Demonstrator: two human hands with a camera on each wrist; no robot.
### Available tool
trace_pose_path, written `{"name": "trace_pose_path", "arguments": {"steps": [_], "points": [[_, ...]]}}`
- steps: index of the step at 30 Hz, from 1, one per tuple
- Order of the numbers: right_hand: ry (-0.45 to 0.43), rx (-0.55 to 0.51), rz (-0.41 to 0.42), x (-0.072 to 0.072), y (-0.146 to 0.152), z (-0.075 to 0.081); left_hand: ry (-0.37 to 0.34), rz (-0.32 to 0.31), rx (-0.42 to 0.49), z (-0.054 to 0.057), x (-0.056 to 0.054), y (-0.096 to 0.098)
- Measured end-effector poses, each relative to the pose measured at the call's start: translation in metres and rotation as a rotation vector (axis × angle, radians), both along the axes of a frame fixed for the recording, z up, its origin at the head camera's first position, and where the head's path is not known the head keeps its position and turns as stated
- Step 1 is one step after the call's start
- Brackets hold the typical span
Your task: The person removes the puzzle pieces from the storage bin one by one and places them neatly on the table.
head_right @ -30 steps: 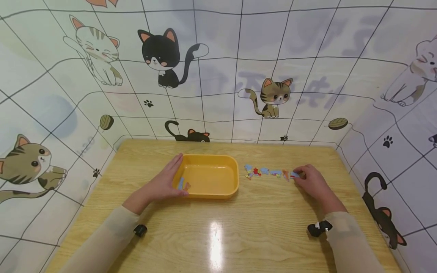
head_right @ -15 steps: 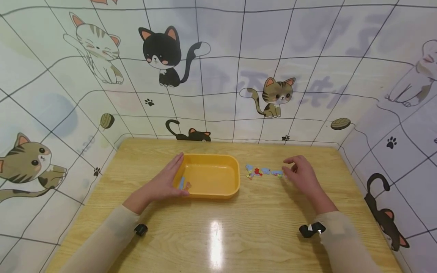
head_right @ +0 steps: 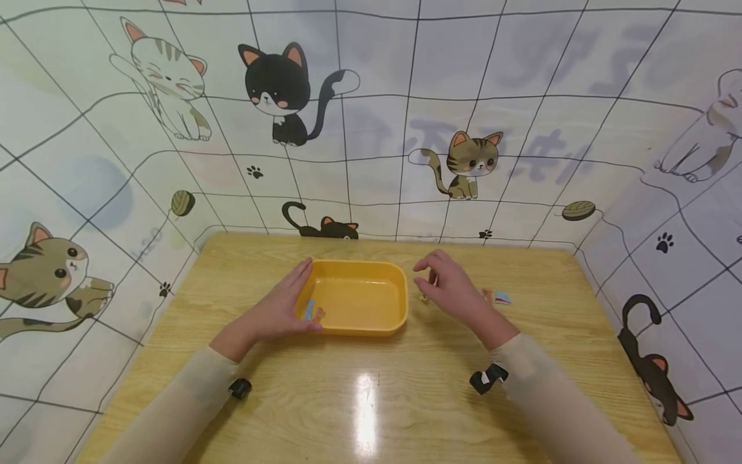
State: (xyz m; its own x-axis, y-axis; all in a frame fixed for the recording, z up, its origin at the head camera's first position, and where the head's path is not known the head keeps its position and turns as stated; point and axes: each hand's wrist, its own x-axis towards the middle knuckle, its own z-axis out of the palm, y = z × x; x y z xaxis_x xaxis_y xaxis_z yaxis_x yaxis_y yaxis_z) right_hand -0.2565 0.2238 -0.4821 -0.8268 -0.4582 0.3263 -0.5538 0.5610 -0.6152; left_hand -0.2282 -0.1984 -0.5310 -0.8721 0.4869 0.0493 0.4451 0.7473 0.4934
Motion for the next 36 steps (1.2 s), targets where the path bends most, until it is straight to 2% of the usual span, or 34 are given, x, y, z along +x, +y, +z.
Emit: {"name": "trace_pose_path", "arguments": {"steps": [6, 12, 19, 28, 36], "points": [[-0.047, 0.088, 0.134, -0.004, -0.047, 0.005, 0.011, -0.006, -0.006, -0.001, -0.003, 0.0], [-0.106, 0.176, 0.216, -0.012, -0.086, -0.002, 0.008, -0.004, 0.02, 0.002, -0.003, 0.001], [-0.128, 0.231, 0.284, -0.022, -0.118, -0.012, -0.006, -0.003, 0.025, 0.004, -0.002, 0.001], [-0.168, 0.343, 0.384, -0.026, -0.157, -0.026, -0.007, -0.009, 0.043, 0.004, -0.001, -0.001], [-0.169, 0.359, 0.437, -0.031, -0.174, -0.035, -0.015, -0.023, 0.07, 0.002, -0.001, -0.001]]}}
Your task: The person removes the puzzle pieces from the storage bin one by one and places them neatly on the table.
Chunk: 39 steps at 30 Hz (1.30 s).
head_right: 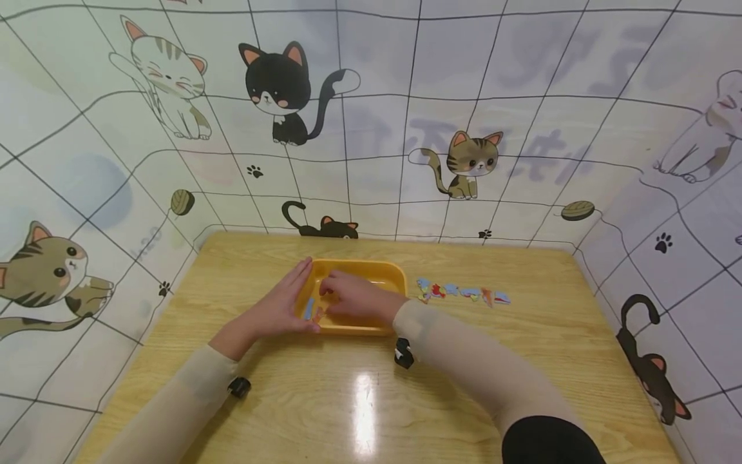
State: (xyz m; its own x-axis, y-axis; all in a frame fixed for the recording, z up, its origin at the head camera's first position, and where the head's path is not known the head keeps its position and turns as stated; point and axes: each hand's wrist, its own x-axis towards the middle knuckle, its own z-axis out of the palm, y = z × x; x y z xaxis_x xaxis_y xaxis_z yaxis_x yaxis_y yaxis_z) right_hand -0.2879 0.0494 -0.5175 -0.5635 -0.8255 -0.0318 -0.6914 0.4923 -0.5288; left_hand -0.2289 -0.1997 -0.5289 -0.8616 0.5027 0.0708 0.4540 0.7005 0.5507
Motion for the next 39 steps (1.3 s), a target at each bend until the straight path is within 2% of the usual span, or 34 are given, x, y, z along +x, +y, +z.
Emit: {"name": "trace_pose_path", "arguments": {"steps": [4, 12, 25, 34, 39], "points": [[-0.004, -0.003, 0.037, -0.003, -0.005, -0.003, 0.0, -0.005, 0.002, -0.001, -0.001, 0.0], [-0.045, -0.017, 0.087, -0.002, -0.011, 0.001, 0.003, -0.004, -0.012, -0.003, -0.002, 0.0], [-0.058, -0.051, 0.14, -0.006, -0.009, -0.008, 0.004, 0.0, -0.014, 0.0, 0.0, 0.002], [-0.092, -0.053, 0.111, -0.006, -0.01, -0.011, -0.006, 0.001, -0.011, -0.001, 0.0, 0.0], [-0.081, -0.038, 0.105, -0.008, -0.01, -0.013, -0.011, -0.004, -0.013, -0.001, -0.001, 0.0]]}}
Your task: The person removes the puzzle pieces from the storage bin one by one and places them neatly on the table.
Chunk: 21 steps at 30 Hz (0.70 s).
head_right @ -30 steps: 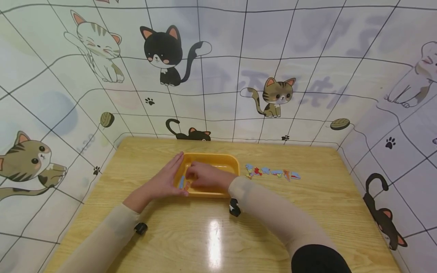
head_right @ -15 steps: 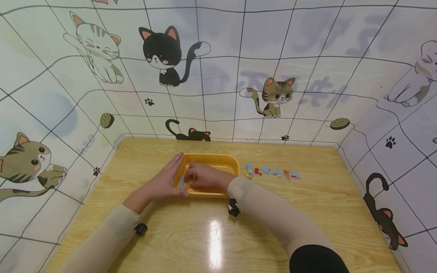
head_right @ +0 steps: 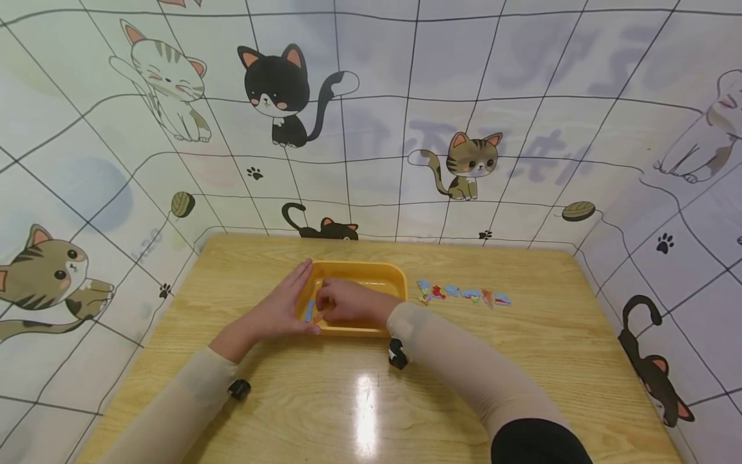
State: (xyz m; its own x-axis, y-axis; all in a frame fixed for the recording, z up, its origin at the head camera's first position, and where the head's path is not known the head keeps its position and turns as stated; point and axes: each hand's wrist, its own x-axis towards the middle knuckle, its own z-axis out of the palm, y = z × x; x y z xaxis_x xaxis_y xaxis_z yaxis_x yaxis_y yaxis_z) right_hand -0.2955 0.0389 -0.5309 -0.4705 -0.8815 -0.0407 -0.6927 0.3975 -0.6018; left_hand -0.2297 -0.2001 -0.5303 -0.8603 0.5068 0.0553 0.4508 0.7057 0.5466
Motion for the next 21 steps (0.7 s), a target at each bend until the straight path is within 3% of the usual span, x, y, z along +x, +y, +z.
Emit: {"name": "trace_pose_path", "arguments": {"steps": [7, 15, 21], "points": [[0.004, 0.022, -0.033, 0.001, 0.005, 0.003, -0.011, 0.017, -0.009, 0.0, 0.0, 0.001], [-0.076, -0.007, -0.117, 0.001, 0.02, 0.013, -0.011, 0.016, -0.003, 0.002, 0.001, 0.002], [-0.032, -0.008, -0.141, 0.001, 0.038, 0.029, -0.008, 0.02, 0.009, 0.002, 0.001, 0.002]]}}
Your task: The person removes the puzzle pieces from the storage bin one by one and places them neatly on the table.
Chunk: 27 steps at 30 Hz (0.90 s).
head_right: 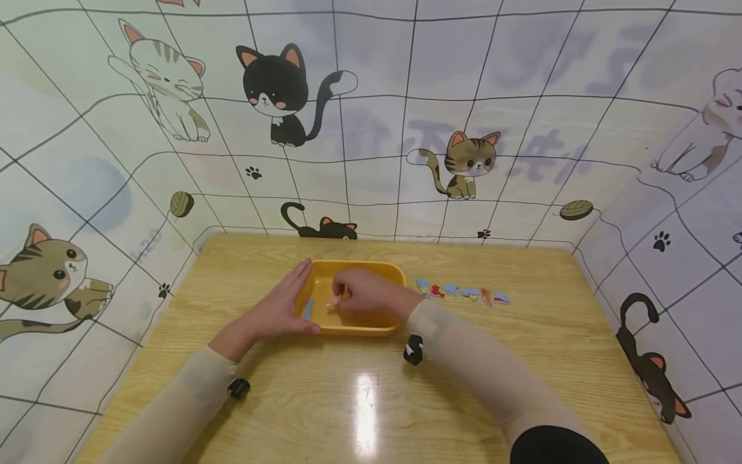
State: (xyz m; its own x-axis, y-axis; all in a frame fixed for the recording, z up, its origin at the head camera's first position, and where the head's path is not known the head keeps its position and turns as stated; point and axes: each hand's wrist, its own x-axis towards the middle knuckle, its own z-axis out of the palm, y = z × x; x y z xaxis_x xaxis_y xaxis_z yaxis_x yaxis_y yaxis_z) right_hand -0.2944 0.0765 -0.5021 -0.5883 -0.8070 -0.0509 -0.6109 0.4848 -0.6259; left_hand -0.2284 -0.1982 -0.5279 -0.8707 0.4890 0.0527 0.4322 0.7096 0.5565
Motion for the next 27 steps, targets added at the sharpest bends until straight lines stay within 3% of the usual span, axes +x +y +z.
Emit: {"name": "trace_pose_path", "arguments": {"steps": [10, 27], "points": [[0.112, -0.049, -0.058, 0.007, 0.039, 0.02, -0.003, 0.002, -0.018, -0.002, -0.001, 0.001], [0.131, -0.134, -0.195, 0.024, 0.098, 0.034, -0.001, 0.003, -0.023, -0.002, 0.0, 0.001]]}}
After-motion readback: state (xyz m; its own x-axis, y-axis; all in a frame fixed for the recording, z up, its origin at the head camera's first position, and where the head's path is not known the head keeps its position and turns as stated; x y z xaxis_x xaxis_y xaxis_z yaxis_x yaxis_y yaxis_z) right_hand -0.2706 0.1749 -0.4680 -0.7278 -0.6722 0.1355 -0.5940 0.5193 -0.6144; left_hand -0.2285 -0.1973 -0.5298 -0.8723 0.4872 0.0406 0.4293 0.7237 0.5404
